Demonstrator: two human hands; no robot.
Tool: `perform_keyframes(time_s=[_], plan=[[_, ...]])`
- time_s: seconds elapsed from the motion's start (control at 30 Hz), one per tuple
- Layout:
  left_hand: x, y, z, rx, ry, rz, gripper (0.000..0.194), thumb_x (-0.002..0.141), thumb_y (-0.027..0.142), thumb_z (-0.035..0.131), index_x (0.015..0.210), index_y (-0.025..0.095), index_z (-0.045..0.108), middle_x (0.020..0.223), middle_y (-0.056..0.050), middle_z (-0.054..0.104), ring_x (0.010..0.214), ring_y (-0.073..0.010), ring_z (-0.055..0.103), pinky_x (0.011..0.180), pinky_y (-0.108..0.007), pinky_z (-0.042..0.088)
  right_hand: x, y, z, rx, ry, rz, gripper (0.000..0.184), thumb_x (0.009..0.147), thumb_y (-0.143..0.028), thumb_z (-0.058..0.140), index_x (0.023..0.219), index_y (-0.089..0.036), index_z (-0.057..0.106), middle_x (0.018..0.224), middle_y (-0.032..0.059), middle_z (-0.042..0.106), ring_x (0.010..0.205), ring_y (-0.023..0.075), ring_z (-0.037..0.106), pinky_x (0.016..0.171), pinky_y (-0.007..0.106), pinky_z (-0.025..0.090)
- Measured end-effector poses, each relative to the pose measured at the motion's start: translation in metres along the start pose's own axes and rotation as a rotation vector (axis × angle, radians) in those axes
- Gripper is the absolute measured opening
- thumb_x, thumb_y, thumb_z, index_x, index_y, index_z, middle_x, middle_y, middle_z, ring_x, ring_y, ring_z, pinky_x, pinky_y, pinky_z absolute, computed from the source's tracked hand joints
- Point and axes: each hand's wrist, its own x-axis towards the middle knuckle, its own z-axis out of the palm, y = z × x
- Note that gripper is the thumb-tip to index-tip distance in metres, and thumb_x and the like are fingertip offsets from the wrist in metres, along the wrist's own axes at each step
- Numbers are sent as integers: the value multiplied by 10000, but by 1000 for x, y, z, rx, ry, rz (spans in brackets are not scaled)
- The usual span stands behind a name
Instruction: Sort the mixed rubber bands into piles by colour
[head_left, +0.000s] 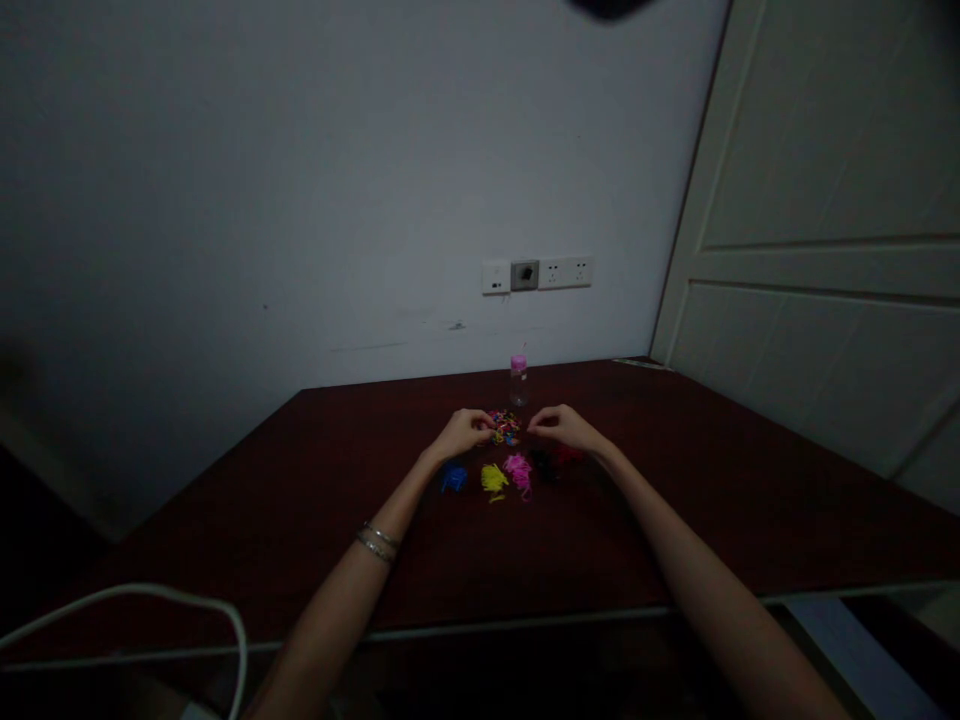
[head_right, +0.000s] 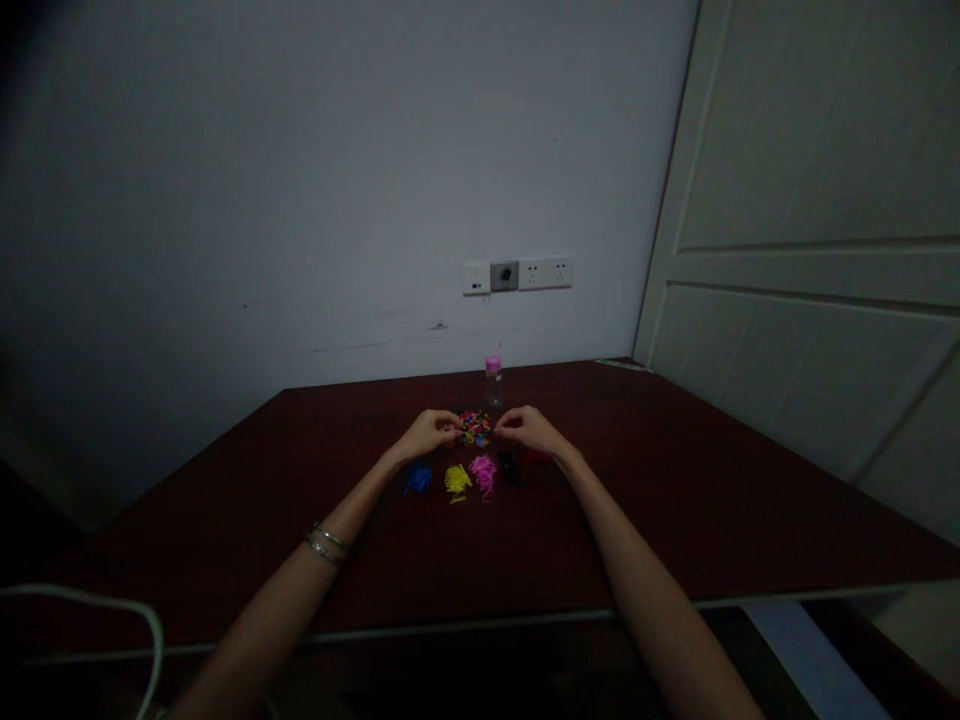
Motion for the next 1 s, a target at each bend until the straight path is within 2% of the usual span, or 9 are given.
perform_keyframes(time_s=[0.13, 0.27, 0.5, 0.8, 1.0], plan=[[2, -21, -8, 52, 87, -47, 240, 663, 247, 567, 814, 95, 675, 671, -40, 631, 584, -105, 529, 540, -194, 388, -2, 15, -10, -106, -43, 65, 214, 677, -287, 564, 732, -112, 676, 694, 57, 669, 627, 147, 588, 593, 229, 445], [3, -38, -14, 63, 142, -98, 242, 646, 238, 567, 798, 92, 686, 736, -64, 660, 647, -128, 561, 600, -214, 417, -4, 21, -13, -128, -124, 112, 197, 654, -248, 557, 730, -119, 686, 718, 57, 680, 653, 146, 597, 609, 216, 447], [4, -45, -15, 81, 138, -151, 246, 627, 242, 573, 781, 90, 690, 739, -71, 668, 674, -145, 573, 633, -232, 424, -7, 15, -13, -116, -213, 110, 179, 622, -207, 547, 696, -135, 693, 705, 46, 680, 653, 149, 594, 606, 221, 446], [0, -42, -18, 122, 96, -196, 258, 604, 273, 589, 744, 85, 695, 685, -56, 649, 628, -133, 542, 593, -219, 399, -6, 17, -15, -118, -93, 112, 204, 646, -250, 548, 727, -133, 694, 700, 48, 680, 644, 163, 596, 595, 235, 449], [-4, -43, -18, 186, -73, -172, 282, 594, 288, 600, 770, 90, 697, 598, -7, 598, 561, -104, 483, 533, -191, 353, -5, 20, -14, -143, -27, 62, 224, 671, -265, 532, 746, -124, 689, 731, 59, 679, 654, 165, 596, 606, 244, 454]])
